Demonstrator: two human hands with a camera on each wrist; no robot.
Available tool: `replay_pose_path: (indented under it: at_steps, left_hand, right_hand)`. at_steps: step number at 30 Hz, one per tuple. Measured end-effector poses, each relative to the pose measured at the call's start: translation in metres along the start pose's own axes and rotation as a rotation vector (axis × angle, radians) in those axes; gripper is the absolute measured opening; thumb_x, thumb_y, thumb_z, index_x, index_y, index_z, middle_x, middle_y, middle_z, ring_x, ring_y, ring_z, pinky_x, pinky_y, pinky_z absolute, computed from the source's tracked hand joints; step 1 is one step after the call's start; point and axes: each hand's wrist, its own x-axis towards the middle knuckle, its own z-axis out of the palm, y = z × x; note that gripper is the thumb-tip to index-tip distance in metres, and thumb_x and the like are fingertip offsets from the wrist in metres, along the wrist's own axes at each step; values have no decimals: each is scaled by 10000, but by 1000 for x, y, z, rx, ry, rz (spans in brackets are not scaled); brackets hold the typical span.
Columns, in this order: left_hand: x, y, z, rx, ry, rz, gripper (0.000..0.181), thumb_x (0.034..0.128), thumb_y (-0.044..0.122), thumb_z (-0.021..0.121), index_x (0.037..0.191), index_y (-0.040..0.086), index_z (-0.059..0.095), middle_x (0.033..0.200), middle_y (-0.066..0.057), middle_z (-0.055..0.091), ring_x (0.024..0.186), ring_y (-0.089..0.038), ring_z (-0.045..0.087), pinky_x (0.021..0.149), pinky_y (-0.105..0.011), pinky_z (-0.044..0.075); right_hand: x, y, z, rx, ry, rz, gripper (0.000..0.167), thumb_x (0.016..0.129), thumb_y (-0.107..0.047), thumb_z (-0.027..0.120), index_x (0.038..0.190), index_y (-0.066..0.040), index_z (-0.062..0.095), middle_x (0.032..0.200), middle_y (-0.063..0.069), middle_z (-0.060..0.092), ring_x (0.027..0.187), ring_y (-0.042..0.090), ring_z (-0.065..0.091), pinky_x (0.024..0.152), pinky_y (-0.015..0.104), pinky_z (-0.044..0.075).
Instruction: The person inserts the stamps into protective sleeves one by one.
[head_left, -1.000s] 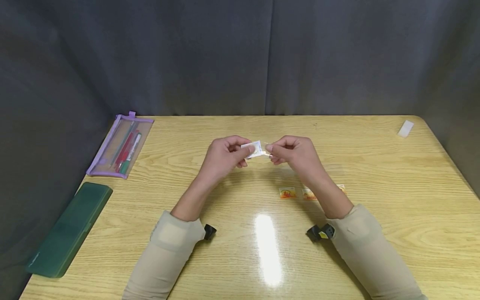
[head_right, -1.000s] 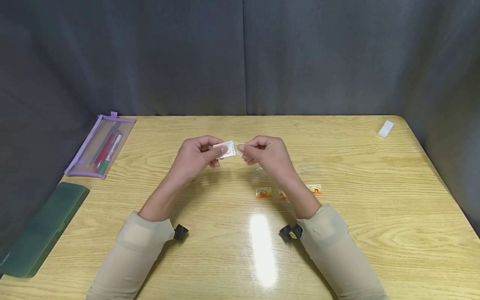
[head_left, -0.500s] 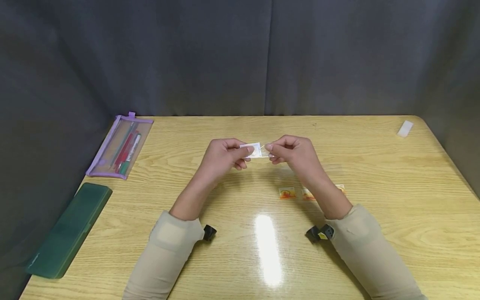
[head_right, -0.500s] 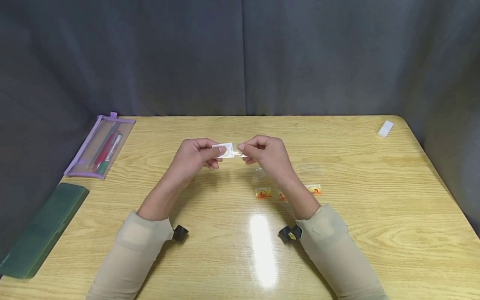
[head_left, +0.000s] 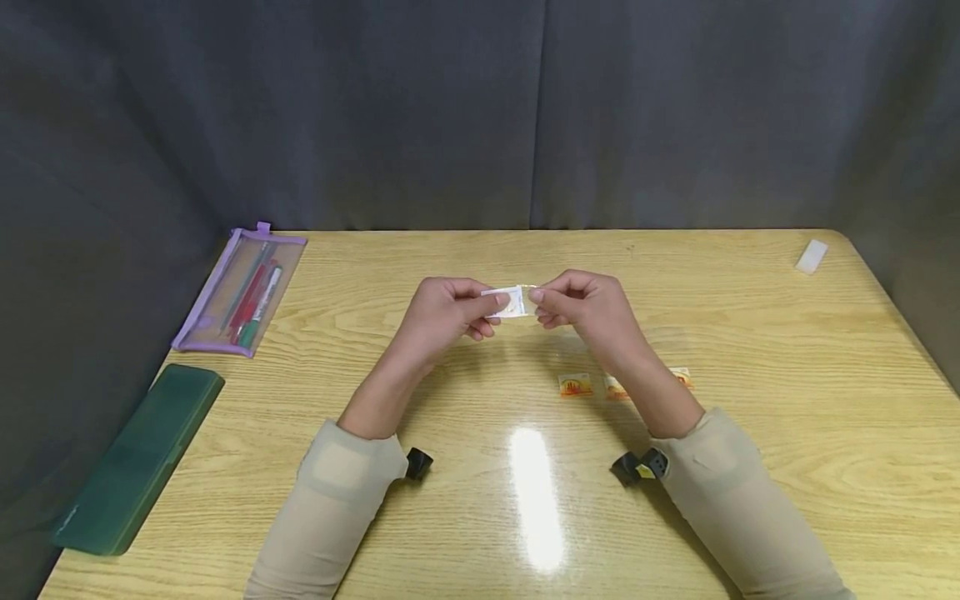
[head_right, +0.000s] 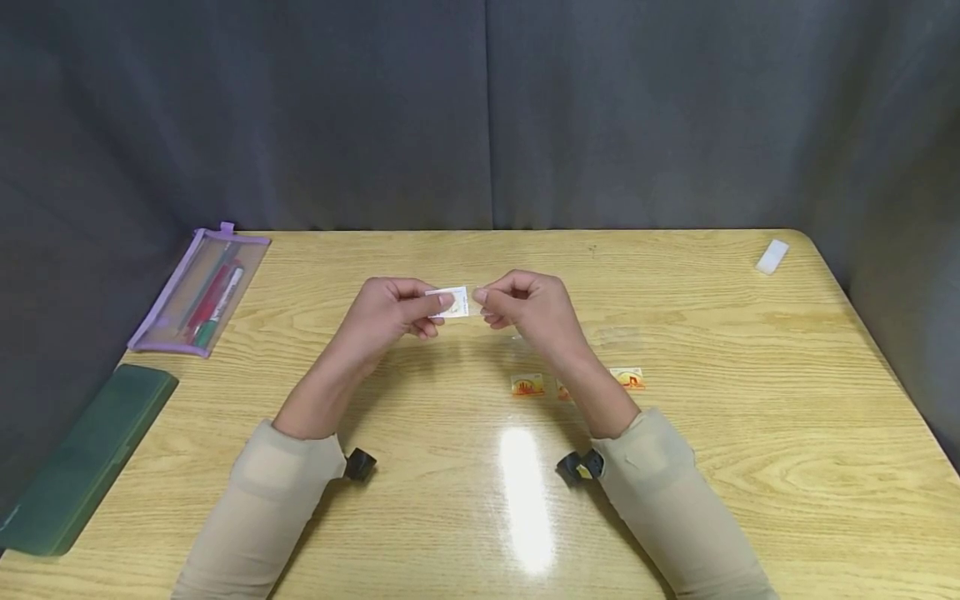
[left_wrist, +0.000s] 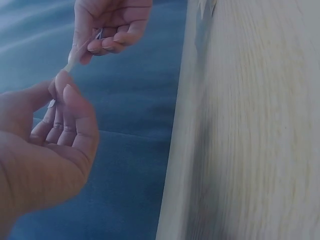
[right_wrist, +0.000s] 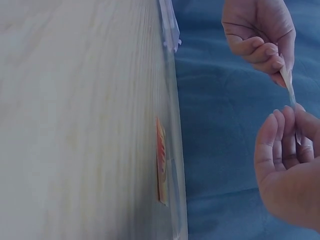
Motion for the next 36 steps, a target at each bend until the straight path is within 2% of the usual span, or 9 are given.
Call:
replay_pose_path:
  at_steps: [6,10,13,16,23,27,31,36]
  left_hand:
    - [1,-2,1,4,-11,0,181,935,173,742,995,4,767,745,-46,705,605,-117,640,606,-231,588]
    - [1,-2,1,-18,-1,-8,180,923,179,758,1034,37,753,760,-53,714,602,-116,646,657,-301,622]
    - [2,-2,2,-21,18,-10,178,912,192,774,1015,49,751,768,-57,724,594,-114,648,671,-336,628]
    - [2,-2,2,-2,31,-6,170,912,199,773,982,45,768,769,-56,730,590,-110,646,650,-321,618]
    - [0,-1,4,17,16,-4,184,920,216,769,988,45,776,795,-70,746,601,-114,655,688,-370,633]
    - [0,-1,4,-5,31,1,214,935,254,754,1027,62,778,837,-84,762,598,-125,678,688,-370,641]
    - [0,0,1,-55,57,12,212,952,220,734,1066,46,771,854,-99,766,594,-132,697,641,-314,637]
    - [1,1,0,-70,43,20,201,955,188,728,1063,24,768,860,-95,772,606,-127,708,629,-285,633]
  right_hand:
    - [1,-1,1,0,-29,42,210,942,-247,746,962,-39,740,783,-24,700,741,139,692,761,294,632]
    - [2,0,1,-7,-41,61,237,947,-247,740,1001,-16,738,782,-22,704,742,137,693,761,293,631]
    - [3,0,0,-16,-56,79,261,957,-245,727,1041,2,733,786,-26,709,754,145,701,766,294,631]
    - [3,1,0,-20,-72,93,269,966,-239,715,1071,8,732,799,-26,718,764,148,708,767,300,632]
    - [2,1,0,-4,-91,108,259,973,-217,703,1071,22,725,815,-15,725,767,132,705,764,312,633]
    - [2,-1,-3,17,-75,98,254,964,-232,717,1055,5,729,830,9,722,779,158,705,764,312,634]
    - [3,-2,-9,53,-34,77,266,951,-244,736,1044,6,723,889,3,718,777,141,694,766,304,634]
    - [4,-4,-12,86,-31,71,287,941,-248,750,1046,17,715,906,-22,713,772,123,693,769,294,633]
